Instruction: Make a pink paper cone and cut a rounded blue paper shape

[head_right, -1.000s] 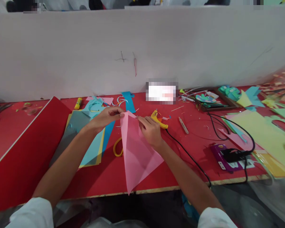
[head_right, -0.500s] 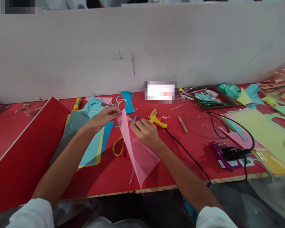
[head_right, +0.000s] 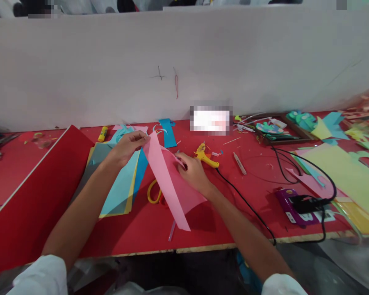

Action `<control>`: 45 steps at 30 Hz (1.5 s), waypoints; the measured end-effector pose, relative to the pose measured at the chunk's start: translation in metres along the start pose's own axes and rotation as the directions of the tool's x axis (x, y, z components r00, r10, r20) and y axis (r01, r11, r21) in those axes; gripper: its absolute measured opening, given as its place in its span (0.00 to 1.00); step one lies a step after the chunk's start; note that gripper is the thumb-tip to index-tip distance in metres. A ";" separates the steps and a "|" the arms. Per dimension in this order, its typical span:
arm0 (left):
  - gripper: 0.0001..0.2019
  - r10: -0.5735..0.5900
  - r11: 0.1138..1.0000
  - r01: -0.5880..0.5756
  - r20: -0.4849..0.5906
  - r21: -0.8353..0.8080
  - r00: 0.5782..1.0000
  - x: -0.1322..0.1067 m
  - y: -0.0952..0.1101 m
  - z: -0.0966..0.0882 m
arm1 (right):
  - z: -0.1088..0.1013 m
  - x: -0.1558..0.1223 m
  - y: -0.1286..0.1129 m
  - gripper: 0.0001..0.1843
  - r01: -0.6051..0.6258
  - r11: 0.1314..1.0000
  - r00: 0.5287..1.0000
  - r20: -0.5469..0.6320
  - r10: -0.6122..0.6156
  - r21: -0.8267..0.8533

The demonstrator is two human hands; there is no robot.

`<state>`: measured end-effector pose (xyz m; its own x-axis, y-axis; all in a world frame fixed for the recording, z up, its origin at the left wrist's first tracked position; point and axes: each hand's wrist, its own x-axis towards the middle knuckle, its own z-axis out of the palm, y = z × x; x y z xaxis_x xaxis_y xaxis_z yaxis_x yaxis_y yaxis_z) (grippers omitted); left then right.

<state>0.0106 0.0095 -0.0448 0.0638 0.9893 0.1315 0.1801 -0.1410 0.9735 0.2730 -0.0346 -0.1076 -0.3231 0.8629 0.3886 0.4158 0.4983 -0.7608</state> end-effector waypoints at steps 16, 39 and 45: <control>0.21 0.064 0.998 -0.064 0.012 -0.017 0.998 0.000 0.000 0.001 | -0.015 -0.004 -0.014 0.30 -0.089 0.922 0.991 0.126 0.044 0.378; 0.15 0.055 0.779 -0.234 -0.308 -0.582 0.950 0.022 -0.022 -0.034 | -0.033 -0.016 0.006 0.54 -0.228 0.608 0.897 0.408 -0.173 0.761; 0.18 0.026 0.744 -0.199 -0.271 -0.637 0.962 0.025 -0.034 -0.033 | -0.006 -0.023 0.028 0.39 -0.076 0.845 0.990 -0.063 0.128 0.529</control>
<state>-0.0267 0.0406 -0.0684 -0.1997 0.9587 0.2025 -0.5041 -0.2778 0.8178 0.2976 -0.0398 -0.1349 -0.2128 0.9233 0.3199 -0.0743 0.3111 -0.9475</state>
